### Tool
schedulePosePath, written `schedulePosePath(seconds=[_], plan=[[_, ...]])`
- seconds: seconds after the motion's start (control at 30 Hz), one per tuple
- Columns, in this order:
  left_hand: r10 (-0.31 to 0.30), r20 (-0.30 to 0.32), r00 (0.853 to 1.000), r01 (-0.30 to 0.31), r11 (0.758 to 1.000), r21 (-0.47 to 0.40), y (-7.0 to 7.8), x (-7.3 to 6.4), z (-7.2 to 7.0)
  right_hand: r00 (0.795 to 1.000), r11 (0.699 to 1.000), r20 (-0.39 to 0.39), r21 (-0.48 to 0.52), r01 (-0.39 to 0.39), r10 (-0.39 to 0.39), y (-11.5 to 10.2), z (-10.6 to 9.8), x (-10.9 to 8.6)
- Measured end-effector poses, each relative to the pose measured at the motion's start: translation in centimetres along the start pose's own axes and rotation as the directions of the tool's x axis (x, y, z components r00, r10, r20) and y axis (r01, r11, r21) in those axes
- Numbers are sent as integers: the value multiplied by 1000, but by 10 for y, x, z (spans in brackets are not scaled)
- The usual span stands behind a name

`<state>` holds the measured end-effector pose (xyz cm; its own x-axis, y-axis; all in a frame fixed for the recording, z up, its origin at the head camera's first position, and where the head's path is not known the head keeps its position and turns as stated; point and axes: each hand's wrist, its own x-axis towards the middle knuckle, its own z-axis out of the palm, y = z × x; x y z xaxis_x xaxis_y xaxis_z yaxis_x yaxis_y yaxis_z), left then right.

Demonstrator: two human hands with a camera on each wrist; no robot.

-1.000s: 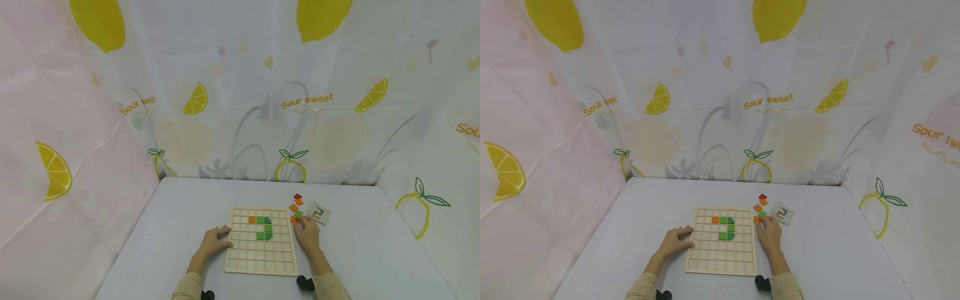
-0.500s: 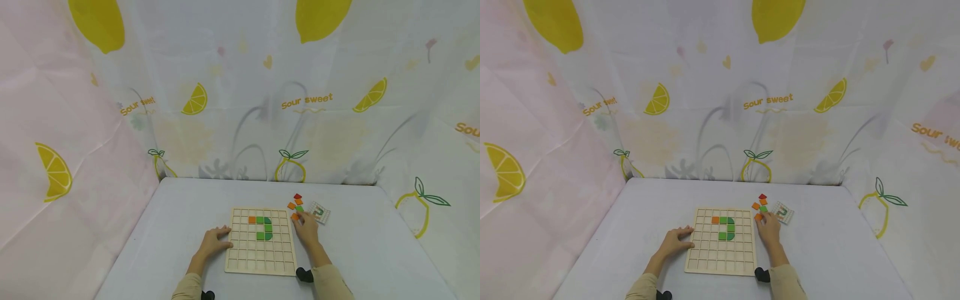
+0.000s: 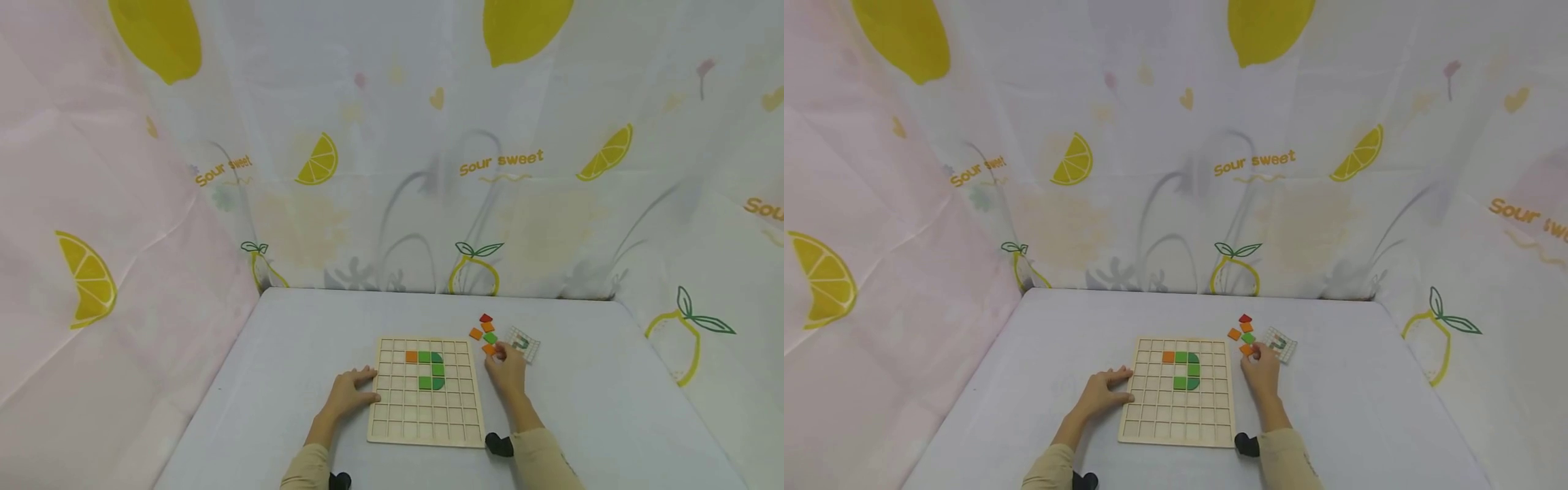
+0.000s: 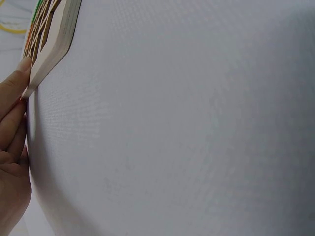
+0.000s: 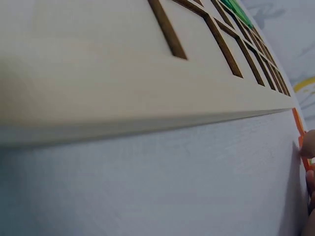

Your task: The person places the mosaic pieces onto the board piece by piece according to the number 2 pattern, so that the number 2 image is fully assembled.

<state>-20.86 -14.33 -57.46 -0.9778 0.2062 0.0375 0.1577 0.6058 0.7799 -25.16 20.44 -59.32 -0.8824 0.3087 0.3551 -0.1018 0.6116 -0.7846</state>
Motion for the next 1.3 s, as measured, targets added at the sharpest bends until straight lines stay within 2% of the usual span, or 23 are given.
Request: schedulePosePath(seconds=[0.23,0.47,0.57,0.77,0.83,1.0,1.13,1.23,1.3], plan=[[11,-4,1000,-11,1000,-13,0,0,0,994,996,-82,-37,-78,75,3,0,1],[7,-4,1000,-7,1000,-19,0,0,0,989,990,-23,1,-144,144,3,-8,3],[9,-1,1000,-9,1000,-23,0,0,0,985,986,-42,24,-166,167,3,-9,2],[11,-2,1000,-11,1000,-23,0,0,0,983,998,-174,24,-57,61,4,-9,1],[8,-1,1000,-8,1000,-17,0,0,0,979,999,-200,12,-45,47,4,-8,2],[-5,-1,1000,5,1000,-7,1,0,0,974,993,-197,26,-113,115,1,-5,-1],[-4,-4,1000,4,1000,-12,1,-1,-1,974,991,-183,14,-135,135,-2,-1,-5],[2,-4,1000,-2,1000,-19,1,-1,-1,978,995,-185,-22,-102,97,-4,1,-9],[5,-2,1000,-5,1000,-15,1,0,-1,985,998,-170,-56,-37,27,-4,2,-12]])
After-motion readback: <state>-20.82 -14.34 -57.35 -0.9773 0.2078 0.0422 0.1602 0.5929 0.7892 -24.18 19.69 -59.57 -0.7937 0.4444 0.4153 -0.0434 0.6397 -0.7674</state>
